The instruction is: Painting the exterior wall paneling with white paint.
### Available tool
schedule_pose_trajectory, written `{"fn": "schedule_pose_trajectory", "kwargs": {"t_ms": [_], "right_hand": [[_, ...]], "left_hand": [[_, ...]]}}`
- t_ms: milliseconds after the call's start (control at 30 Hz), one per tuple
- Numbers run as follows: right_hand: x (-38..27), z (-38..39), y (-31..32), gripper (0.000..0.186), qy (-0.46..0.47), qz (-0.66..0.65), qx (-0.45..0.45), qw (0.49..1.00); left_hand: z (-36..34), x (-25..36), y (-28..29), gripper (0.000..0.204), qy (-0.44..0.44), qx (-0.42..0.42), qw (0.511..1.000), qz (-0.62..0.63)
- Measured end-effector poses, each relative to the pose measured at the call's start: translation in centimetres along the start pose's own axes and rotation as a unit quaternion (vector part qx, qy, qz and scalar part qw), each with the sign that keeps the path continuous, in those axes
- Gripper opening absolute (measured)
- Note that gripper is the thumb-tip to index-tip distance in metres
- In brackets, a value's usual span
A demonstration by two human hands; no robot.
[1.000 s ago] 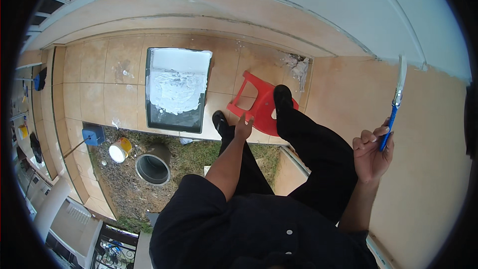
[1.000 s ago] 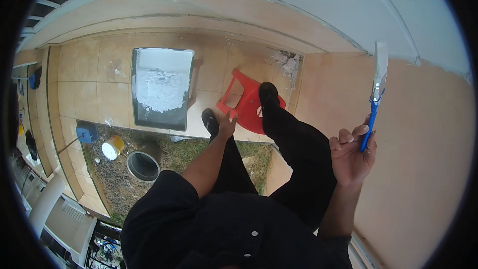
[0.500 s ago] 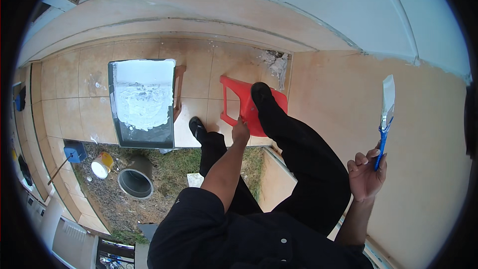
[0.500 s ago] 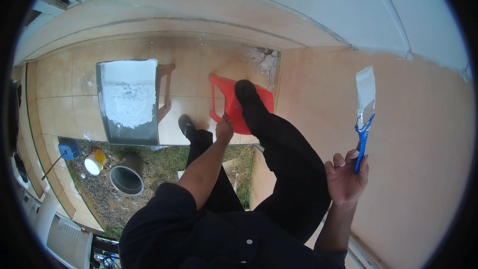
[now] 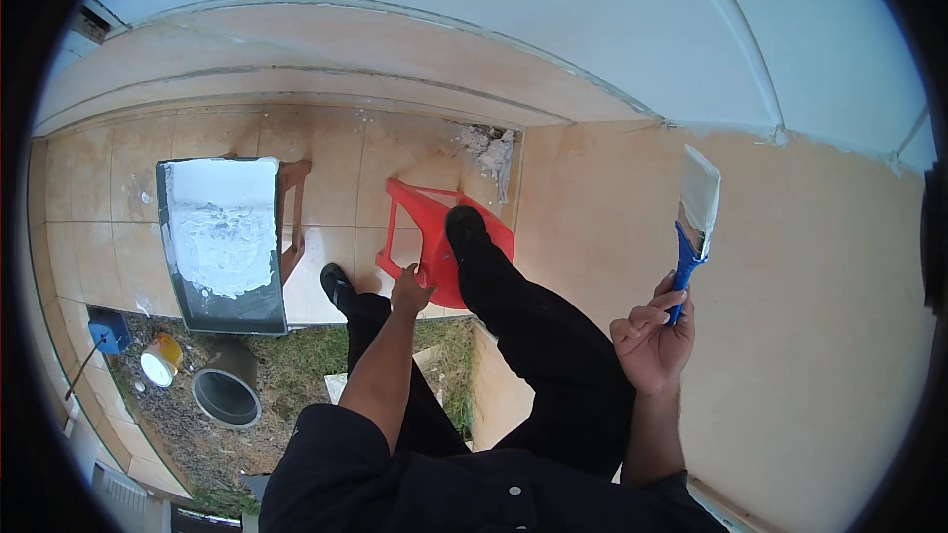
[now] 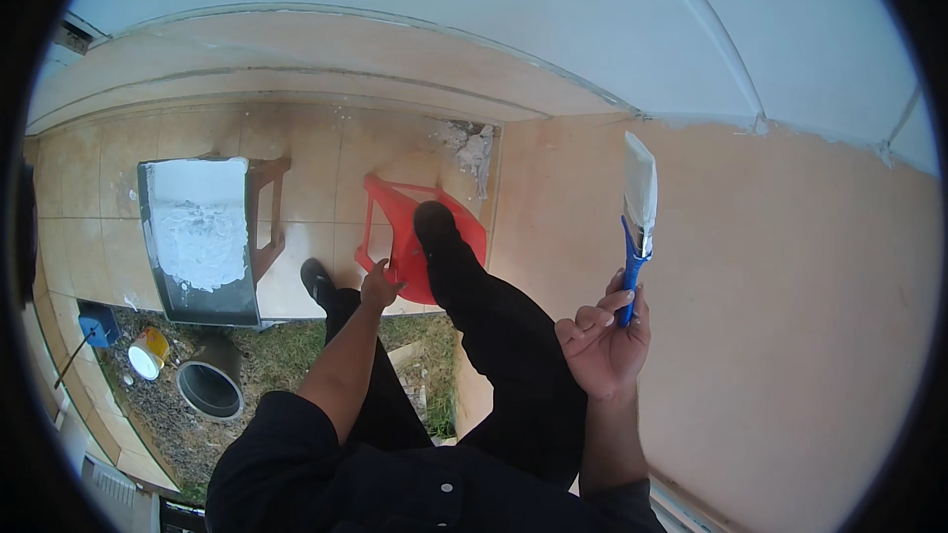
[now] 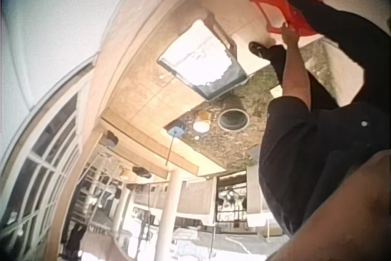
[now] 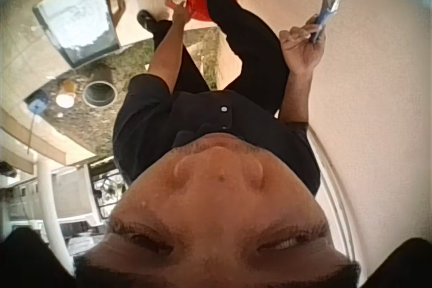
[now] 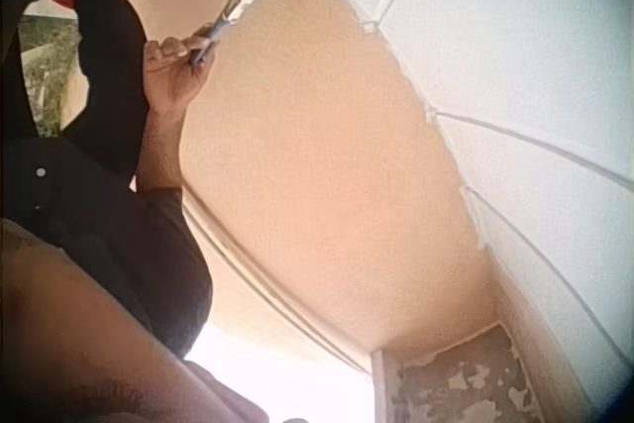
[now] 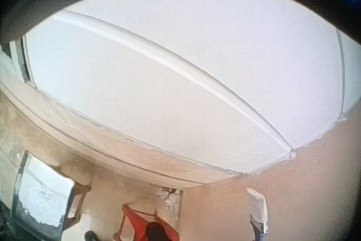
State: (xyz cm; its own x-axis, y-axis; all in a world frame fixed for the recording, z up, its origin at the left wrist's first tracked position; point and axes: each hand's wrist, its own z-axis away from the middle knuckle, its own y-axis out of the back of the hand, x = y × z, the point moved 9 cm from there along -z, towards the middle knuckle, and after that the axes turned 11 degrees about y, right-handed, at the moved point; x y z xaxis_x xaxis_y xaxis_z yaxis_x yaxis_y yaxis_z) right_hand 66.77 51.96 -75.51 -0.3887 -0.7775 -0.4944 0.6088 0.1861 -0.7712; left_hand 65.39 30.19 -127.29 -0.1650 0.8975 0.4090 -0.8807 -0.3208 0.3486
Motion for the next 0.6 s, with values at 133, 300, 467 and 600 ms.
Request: {"fn": "schedule_pose_trajectory", "kwargs": {"t_ms": [133,300,467,600], "right_hand": [[0.1,0.9,0.0,0.043,0.006,-0.041,0.013,0.999],[-0.9,3.1,0.1,0.04,0.04,-0.01,-0.004,0.999],[-2.0,4.7,0.4,0.039,0.071,0.028,-0.009,0.997],[-2.1,2.7,1.3,0.039,0.077,0.054,-0.012,0.995]], "left_hand": [[-1.7,2.8,-1.2,0.098,-0.056,-0.104,0.991,0.059],[-3.3,2.7,0.1,0.09,-0.108,-0.099,0.982,0.115],[-2.7,4.1,-1.2,0.091,-0.102,-0.107,0.981,0.128],[-4.1,6.1,-0.6,0.091,-0.112,-0.123,0.979,0.119]]}}
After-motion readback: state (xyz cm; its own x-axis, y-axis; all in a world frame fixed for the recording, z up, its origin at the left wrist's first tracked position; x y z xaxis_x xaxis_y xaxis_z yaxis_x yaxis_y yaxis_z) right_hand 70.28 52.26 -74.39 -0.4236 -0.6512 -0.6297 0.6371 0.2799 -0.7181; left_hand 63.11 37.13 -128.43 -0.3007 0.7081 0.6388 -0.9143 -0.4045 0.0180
